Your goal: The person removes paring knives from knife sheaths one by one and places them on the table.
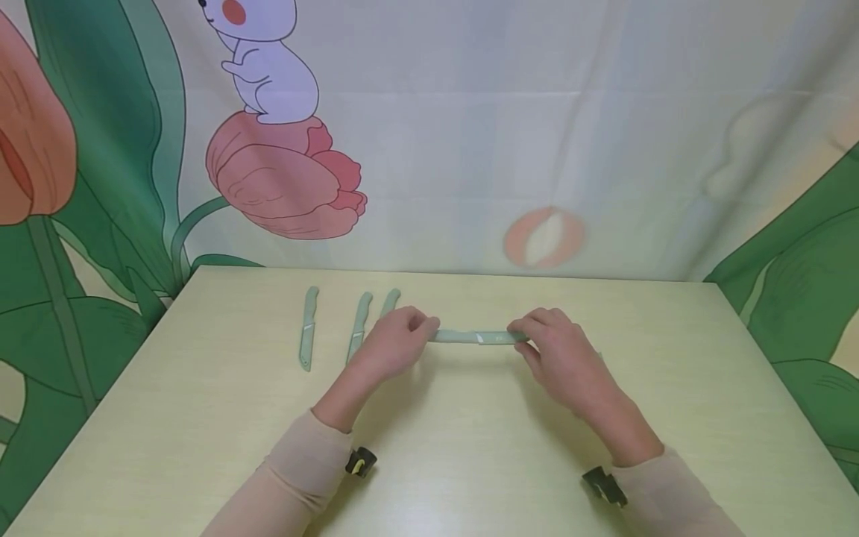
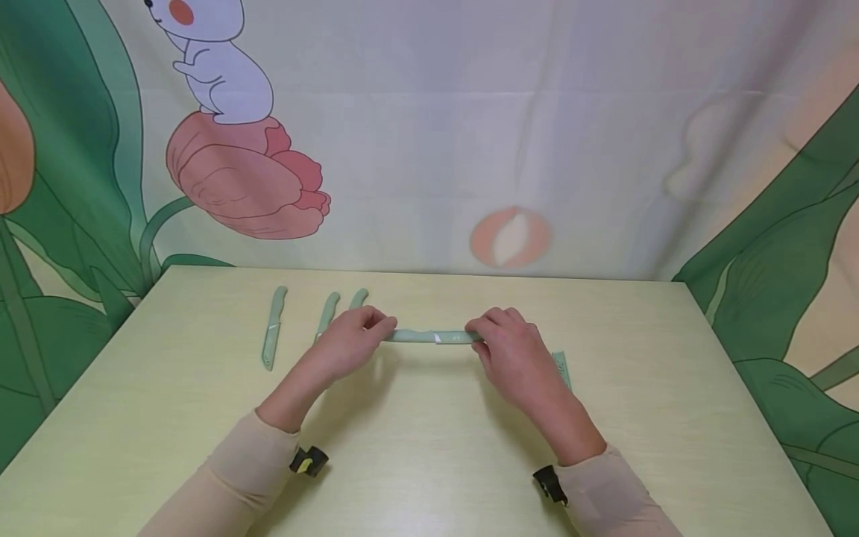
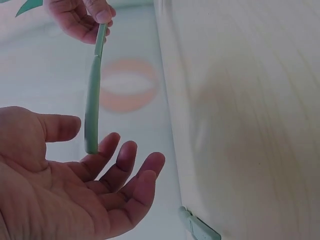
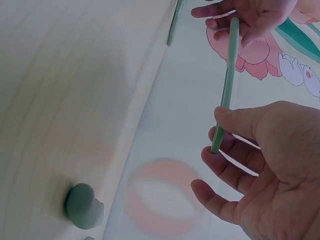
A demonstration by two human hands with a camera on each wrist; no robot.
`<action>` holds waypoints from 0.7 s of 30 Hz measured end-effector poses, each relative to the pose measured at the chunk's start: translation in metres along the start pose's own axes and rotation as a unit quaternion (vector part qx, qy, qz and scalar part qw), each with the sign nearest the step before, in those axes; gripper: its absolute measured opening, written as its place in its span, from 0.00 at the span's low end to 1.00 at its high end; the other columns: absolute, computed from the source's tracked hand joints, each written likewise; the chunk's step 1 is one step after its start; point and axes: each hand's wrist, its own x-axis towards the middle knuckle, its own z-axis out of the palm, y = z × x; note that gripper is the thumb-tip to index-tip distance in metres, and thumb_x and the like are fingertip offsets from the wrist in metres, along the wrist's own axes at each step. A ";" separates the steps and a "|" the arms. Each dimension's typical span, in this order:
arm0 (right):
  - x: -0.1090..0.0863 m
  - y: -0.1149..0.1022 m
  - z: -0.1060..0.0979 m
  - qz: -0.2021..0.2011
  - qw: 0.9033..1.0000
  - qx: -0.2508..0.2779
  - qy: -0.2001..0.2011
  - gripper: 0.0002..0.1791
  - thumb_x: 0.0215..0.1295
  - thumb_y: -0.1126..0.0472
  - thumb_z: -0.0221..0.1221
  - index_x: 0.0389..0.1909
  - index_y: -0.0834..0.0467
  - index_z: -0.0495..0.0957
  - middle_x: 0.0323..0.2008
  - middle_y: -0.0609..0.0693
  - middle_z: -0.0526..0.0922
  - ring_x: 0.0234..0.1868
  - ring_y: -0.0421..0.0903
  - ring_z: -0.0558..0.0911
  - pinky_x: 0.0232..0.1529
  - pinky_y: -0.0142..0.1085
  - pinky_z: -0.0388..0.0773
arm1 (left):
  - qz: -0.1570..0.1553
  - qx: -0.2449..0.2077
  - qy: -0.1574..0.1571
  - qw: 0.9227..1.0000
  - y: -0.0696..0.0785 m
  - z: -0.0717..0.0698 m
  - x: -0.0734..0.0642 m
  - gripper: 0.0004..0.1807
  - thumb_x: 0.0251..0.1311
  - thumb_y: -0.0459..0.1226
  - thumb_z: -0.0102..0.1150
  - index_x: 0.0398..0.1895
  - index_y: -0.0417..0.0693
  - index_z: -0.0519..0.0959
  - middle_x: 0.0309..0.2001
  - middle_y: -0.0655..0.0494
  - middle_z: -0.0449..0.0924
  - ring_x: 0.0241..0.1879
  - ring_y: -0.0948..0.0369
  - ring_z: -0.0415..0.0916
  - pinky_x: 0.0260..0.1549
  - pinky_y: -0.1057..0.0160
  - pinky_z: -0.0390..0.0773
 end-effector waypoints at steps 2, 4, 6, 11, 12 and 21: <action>0.000 0.000 0.000 0.003 1.000 -0.001 -0.002 0.13 0.65 0.70 0.72 0.49 0.58 0.87 0.45 0.50 0.86 0.46 0.55 0.80 0.44 0.50 0.80 | 0.009 -0.002 0.006 1.000 0.001 0.001 0.000 0.26 0.79 0.52 0.50 0.63 0.41 0.79 0.54 0.48 0.82 0.50 0.51 0.79 0.51 0.49 0.80; 0.000 0.000 0.000 0.006 1.000 -0.001 -0.003 0.13 0.65 0.70 0.72 0.49 0.58 0.87 0.46 0.50 0.86 0.46 0.55 0.80 0.44 0.50 0.80 | 0.024 -0.001 0.016 1.000 0.001 0.003 0.000 0.27 0.78 0.52 0.52 0.65 0.42 0.78 0.58 0.47 0.81 0.54 0.50 0.79 0.53 0.47 0.80; 0.000 -0.001 -0.001 0.010 1.000 -0.002 -0.003 0.13 0.65 0.70 0.72 0.49 0.58 0.87 0.46 0.50 0.86 0.46 0.54 0.80 0.43 0.50 0.80 | 0.048 0.008 0.025 0.999 0.002 0.004 0.000 0.27 0.78 0.52 0.54 0.67 0.42 0.78 0.60 0.46 0.80 0.56 0.49 0.79 0.55 0.47 0.80; 0.000 0.000 0.000 0.014 1.000 -0.002 -0.005 0.13 0.65 0.70 0.72 0.49 0.57 0.87 0.46 0.50 0.86 0.46 0.54 0.80 0.43 0.51 0.80 | 0.111 0.050 0.043 0.992 0.003 0.008 -0.002 0.27 0.76 0.50 0.60 0.68 0.41 0.77 0.64 0.46 0.78 0.60 0.49 0.77 0.62 0.49 0.76; 0.000 0.000 0.000 0.013 1.000 -0.001 -0.005 0.13 0.65 0.70 0.72 0.49 0.57 0.87 0.46 0.50 0.86 0.46 0.54 0.80 0.43 0.51 0.80 | 0.122 0.061 0.048 0.989 0.004 0.009 -0.002 0.27 0.75 0.50 0.61 0.67 0.41 0.77 0.64 0.46 0.77 0.60 0.49 0.76 0.62 0.50 0.76; 0.000 0.000 0.001 0.004 1.000 -0.008 -0.002 0.13 0.64 0.70 0.72 0.49 0.58 0.87 0.46 0.50 0.86 0.45 0.55 0.80 0.42 0.52 0.80 | 0.235 0.229 0.109 0.938 0.009 0.017 -0.006 0.22 0.68 0.44 0.70 0.62 0.47 0.82 0.56 0.49 0.79 0.56 0.47 0.77 0.54 0.49 0.78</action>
